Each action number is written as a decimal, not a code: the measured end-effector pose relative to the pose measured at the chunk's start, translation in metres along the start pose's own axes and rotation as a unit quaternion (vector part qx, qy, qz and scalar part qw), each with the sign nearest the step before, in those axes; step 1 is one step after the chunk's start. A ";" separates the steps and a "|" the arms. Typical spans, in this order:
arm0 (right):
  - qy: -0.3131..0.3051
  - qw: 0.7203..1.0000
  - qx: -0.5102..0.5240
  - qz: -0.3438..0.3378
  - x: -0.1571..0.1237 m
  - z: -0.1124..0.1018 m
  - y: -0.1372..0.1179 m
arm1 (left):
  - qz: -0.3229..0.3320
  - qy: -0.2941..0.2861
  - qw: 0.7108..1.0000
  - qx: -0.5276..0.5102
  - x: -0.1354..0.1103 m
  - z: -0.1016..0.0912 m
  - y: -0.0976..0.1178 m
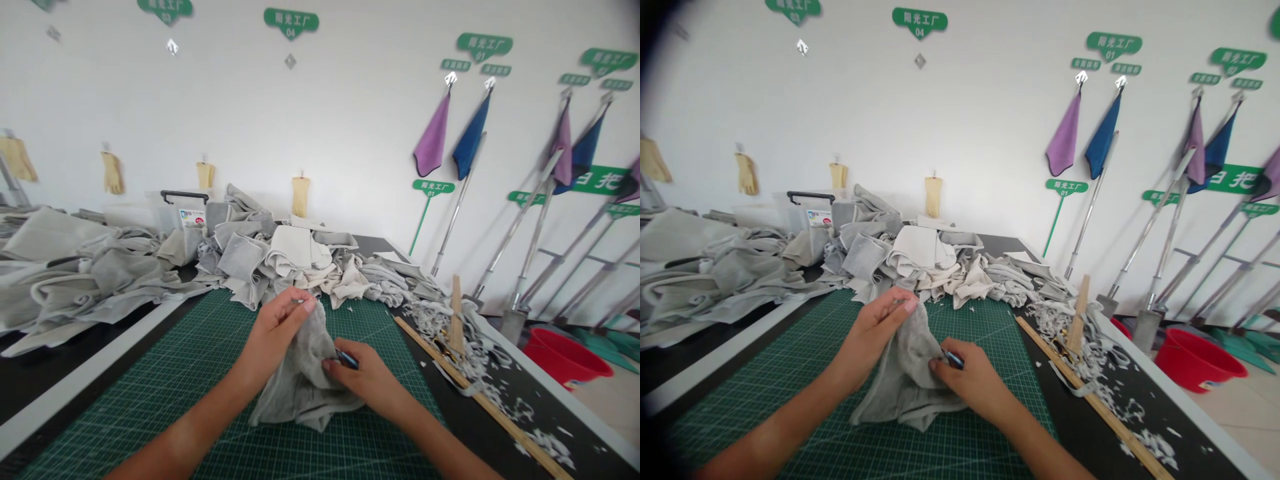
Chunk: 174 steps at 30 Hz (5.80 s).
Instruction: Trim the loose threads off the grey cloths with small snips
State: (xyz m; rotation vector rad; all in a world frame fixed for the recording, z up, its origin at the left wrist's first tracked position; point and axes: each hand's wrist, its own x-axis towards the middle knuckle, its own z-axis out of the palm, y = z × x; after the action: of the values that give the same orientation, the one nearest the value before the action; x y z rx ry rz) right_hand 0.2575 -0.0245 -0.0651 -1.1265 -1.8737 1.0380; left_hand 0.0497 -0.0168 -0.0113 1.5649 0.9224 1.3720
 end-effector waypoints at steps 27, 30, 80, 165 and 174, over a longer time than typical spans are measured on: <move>0.035 0.997 0.003 0.062 -0.001 -0.064 -0.021 | 0.041 0.117 0.989 -0.085 0.007 -0.045 0.056; 0.055 0.988 0.117 0.081 -0.006 -0.070 -0.029 | 0.047 0.102 0.987 -0.116 0.013 -0.056 0.061; 0.032 0.997 -0.076 0.006 -0.017 -0.030 -0.019 | -0.022 -0.240 0.963 0.118 0.004 -0.005 -0.024; 0.158 0.983 -0.091 -0.001 -0.010 0.002 0.038 | -0.036 -0.172 0.974 0.144 -0.007 0.031 -0.102; 0.145 0.988 -0.059 -0.013 -0.012 0.006 0.032 | -0.044 -0.195 0.975 0.093 -0.005 0.030 -0.105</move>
State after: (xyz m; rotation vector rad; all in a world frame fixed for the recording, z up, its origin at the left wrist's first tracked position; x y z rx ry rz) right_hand 0.2679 -0.0271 -0.0985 -1.2442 -1.7280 0.7116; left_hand 0.0785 0.0146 -0.1115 1.8285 0.8806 0.8904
